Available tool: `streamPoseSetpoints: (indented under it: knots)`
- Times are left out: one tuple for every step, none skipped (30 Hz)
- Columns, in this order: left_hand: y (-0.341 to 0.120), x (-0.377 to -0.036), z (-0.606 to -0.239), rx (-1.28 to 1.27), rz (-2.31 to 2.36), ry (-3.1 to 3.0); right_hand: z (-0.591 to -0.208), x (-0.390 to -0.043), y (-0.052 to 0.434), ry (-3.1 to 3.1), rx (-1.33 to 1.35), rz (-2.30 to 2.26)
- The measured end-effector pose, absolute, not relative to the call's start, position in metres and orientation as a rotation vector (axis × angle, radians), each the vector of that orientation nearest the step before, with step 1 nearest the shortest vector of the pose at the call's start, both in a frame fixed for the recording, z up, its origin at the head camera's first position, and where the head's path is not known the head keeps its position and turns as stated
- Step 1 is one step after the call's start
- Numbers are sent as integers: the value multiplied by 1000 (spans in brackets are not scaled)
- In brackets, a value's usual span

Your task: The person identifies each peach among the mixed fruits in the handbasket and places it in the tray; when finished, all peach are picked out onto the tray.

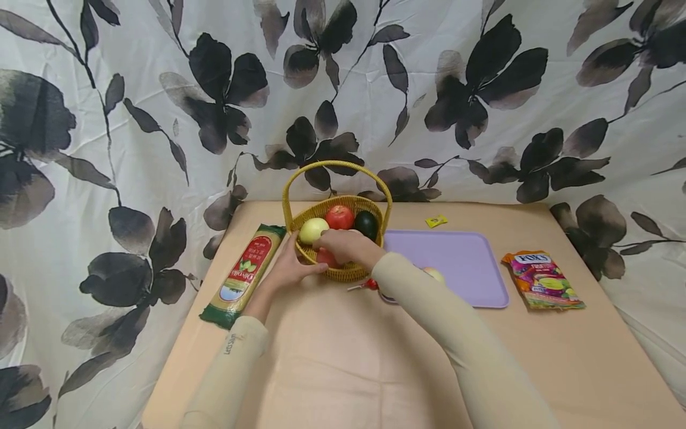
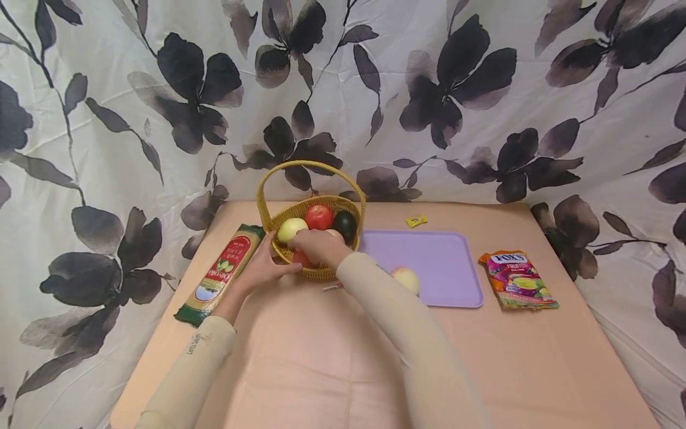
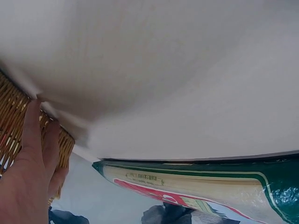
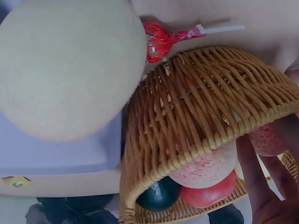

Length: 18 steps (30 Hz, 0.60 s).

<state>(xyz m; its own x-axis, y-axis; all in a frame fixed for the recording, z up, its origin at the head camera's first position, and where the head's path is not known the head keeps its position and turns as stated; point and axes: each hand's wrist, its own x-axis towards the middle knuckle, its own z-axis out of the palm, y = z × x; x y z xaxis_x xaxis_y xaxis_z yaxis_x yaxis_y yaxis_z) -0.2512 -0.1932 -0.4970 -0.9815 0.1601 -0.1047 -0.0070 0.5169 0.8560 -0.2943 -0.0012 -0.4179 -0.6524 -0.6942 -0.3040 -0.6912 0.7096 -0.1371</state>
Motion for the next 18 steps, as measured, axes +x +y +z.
streamPoseSetpoints:
  knots:
    - [-193,-251,-497,128,1460,2583,-420,-295,-1,2583,-1098,-23]
    - [-194,-251,-497,129,1460,2582,-421,-296,-1,2583,-1109,-38]
    - [-194,-251,-498,131,1462,2581,-423,-297,-1,2585,-1121,-52]
    - [-194,-251,-498,137,1466,2582,-424,-298,-1,2586,-1127,-66]
    - [-194,-251,-499,141,1467,2587,-425,-298,-1,2587,-1133,-78]
    - [-195,-251,-500,150,1469,2589,-426,-299,-1,2585,-1136,-84]
    - [-195,-251,-501,156,1470,2592,-426,-299,-1,2582,-1141,-91]
    - [-195,-251,-501,159,1470,2593,-426,-300,-1,2579,-1148,-94]
    - [-194,-251,-501,163,1472,2593,-425,-300,-1,2575,-1156,-94]
    - [-194,-251,-501,164,1472,2595,-424,-300,0,2571,-1164,-94]
    - [-194,-251,-501,165,1471,2596,-423,-301,0,2567,-1173,-94]
    - [-194,-251,-501,167,1473,2594,-421,-301,0,2564,-1180,-98]
    - [-194,-251,-500,168,1476,2593,-419,-301,1,2564,-1188,-107]
    - [-193,-251,-500,173,1480,2592,-418,-301,1,2563,-1197,-110]
    - [-193,-251,-499,178,1484,2593,-416,-302,2,2565,-1205,-114]
    - [-193,-252,-499,182,1487,2595,-413,-301,3,2568,-1209,-119]
    - [-193,-252,-499,189,1488,2596,-411,-301,4,2569,-1211,-126]
    - [-193,-252,-498,198,1489,2600,-408,-301,5,2572,-1213,-134]
